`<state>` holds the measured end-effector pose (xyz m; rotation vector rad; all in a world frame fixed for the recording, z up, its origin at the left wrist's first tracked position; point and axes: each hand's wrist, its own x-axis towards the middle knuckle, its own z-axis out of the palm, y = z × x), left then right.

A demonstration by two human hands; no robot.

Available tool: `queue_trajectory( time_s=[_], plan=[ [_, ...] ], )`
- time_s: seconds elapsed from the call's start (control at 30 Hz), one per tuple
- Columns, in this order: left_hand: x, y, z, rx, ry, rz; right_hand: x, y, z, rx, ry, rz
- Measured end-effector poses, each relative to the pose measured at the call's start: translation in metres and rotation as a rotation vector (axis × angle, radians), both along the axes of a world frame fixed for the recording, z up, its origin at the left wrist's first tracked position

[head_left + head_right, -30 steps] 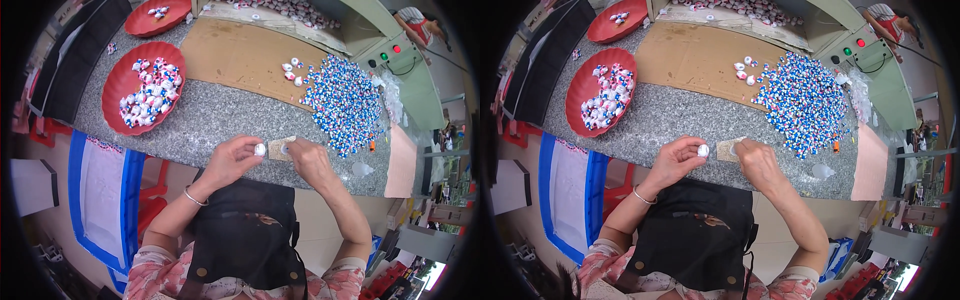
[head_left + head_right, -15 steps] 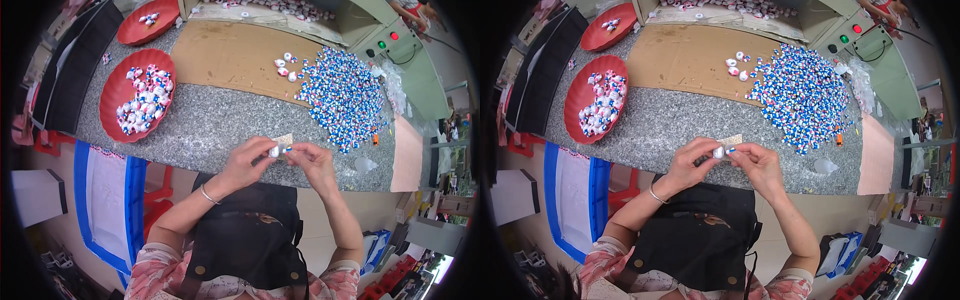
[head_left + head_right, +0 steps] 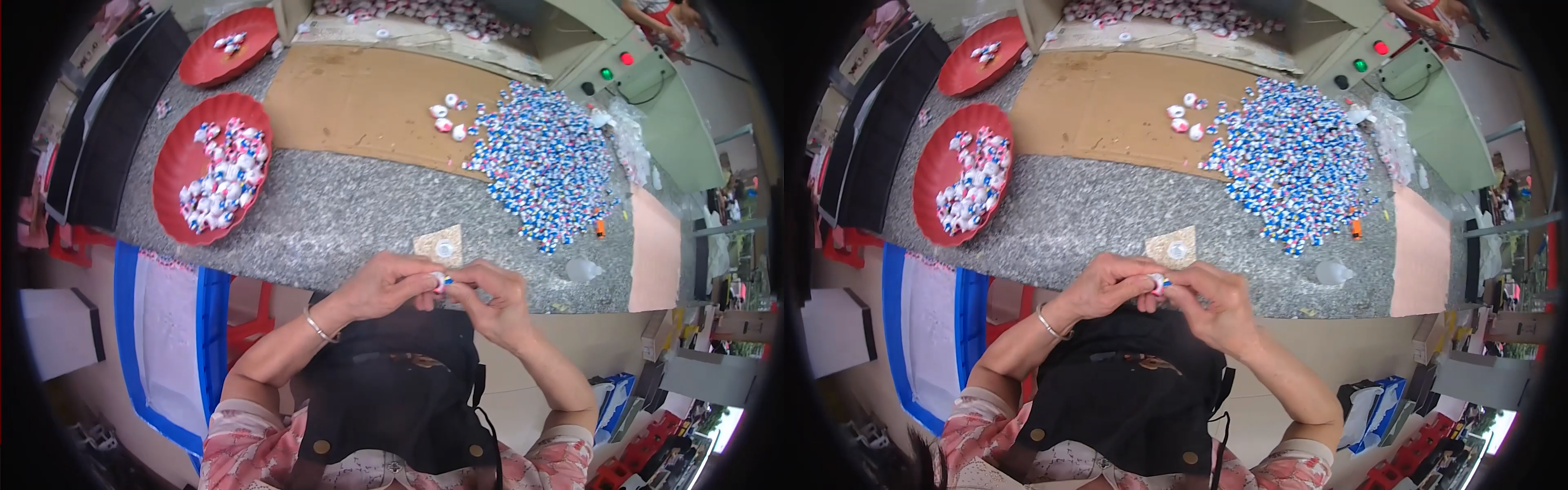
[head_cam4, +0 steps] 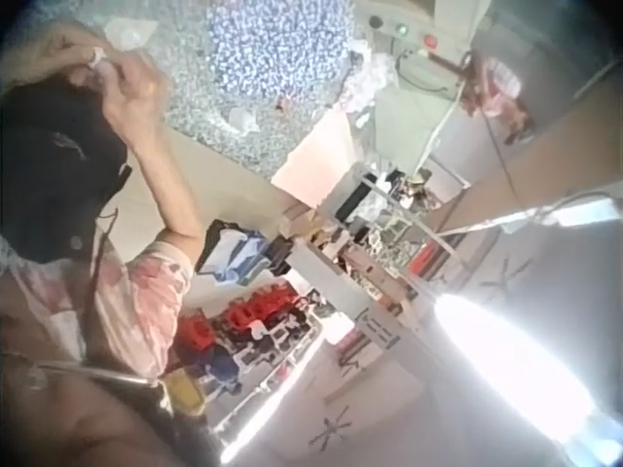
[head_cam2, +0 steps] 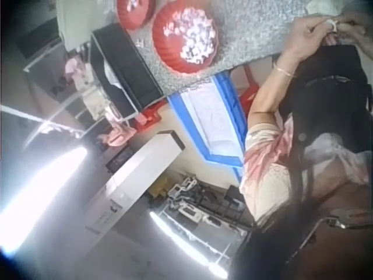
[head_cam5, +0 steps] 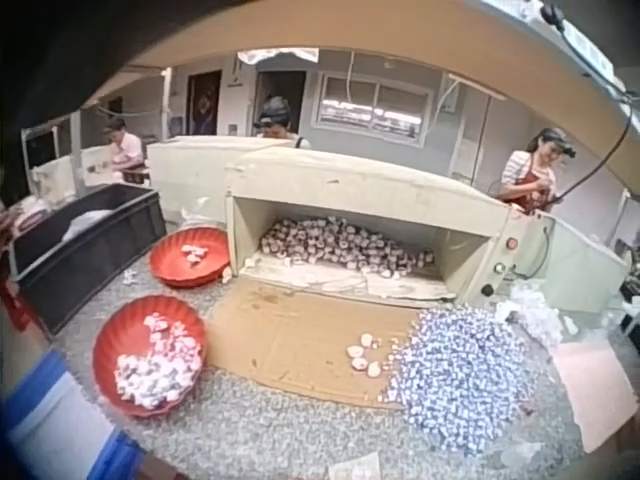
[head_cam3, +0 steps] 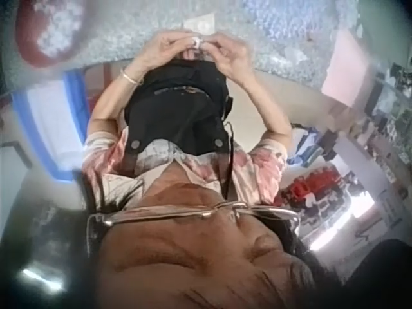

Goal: Inserting small pink components into white plastic bases at a factory workstation.

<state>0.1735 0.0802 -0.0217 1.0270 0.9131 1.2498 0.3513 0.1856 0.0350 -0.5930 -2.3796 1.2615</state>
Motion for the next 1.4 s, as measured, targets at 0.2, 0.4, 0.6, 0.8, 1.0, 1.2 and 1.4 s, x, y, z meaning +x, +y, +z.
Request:
queue_trajectory(
  time_s=[0.2, 0.4, 0.6, 0.8, 1.0, 1.2, 1.4],
  plan=[
    [-0.012, -0.006, 0.0, -0.18, -0.056, 0.027, -0.003, 0.009, -0.006, -0.161, -0.092, 0.086],
    [-0.11, -0.038, 0.04, 0.231, 1.09, 0.809, 0.057, 0.097, -0.041, 0.559, -0.183, -0.246],
    [-0.171, -0.049, 0.045, 0.132, 1.731, 1.13, 0.059, 0.117, -0.052, 0.742, -0.211, -0.088],
    [-0.102, 0.068, 0.029, 0.381, 1.135, 0.716, 0.048, 0.087, -0.042, 0.744, -0.3, -0.11],
    [-0.086, 0.19, -0.034, 0.252, 1.255, 0.537, 0.04, 0.049, -0.035, 0.74, -0.334, 0.062],
    [-0.07, 0.156, -0.02, 0.232, 1.156, 0.54, 0.041, 0.049, -0.047, 0.643, -0.236, -0.074],
    [-0.051, 0.028, -0.001, -0.044, 0.003, 0.379, 0.035, 0.056, -0.03, 0.466, -0.324, -0.024]
  ],
)
